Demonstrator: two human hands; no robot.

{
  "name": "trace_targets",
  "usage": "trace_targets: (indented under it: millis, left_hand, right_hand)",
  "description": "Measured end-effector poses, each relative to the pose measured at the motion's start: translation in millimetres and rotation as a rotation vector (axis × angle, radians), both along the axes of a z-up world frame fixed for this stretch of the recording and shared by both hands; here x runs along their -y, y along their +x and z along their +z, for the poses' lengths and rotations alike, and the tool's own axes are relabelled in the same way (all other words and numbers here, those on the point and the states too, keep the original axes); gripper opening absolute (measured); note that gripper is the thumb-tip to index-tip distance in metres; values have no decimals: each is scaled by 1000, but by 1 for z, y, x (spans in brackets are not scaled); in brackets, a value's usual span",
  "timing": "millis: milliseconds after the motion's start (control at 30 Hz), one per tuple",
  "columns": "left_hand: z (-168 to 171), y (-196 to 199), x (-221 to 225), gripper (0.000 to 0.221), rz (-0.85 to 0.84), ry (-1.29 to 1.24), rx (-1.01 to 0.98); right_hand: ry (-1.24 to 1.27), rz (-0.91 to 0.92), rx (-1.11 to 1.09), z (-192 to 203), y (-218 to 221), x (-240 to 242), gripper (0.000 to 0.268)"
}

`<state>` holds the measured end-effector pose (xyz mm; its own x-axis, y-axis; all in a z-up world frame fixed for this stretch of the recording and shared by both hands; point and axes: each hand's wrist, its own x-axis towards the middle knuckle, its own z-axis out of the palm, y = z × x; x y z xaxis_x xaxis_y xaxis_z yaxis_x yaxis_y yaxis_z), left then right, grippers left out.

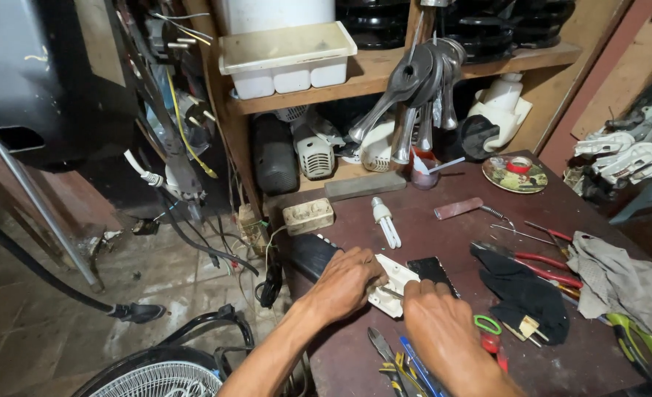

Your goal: Wiring an electrical wall socket and a plug on a workbench using manual tools.

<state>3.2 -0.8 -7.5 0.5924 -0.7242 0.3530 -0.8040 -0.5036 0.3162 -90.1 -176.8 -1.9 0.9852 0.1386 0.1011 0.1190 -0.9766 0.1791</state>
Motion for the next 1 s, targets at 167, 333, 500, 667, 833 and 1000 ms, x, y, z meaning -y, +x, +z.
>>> trace_targets:
  millis: [167,333,500,667,833,1000]
  left_hand:
    - [-2,1,0,21,-3,21,-22]
    - [-2,0,0,17,-11,-20,-7]
    - [1,-3,-1,18,15,-31,-29]
    - [0,-2,0,15,12,-51,-24]
    - [-5,2,1,17,-7,-81,-10]
    - [-5,0,0,20,-23,-78,-39]
  right_hand:
    - [127,-66,-269,34,-1,-7,29]
    - [143,-113,-414,48,3,-6,35]
    - [218,-106,-272,31,5,-4,25]
    - [91,-28,-150,22,2,-11,27]
    - [138,-78,-215,41,2,-14,15]
    - [168,-75,-290,43,4,-12,14]
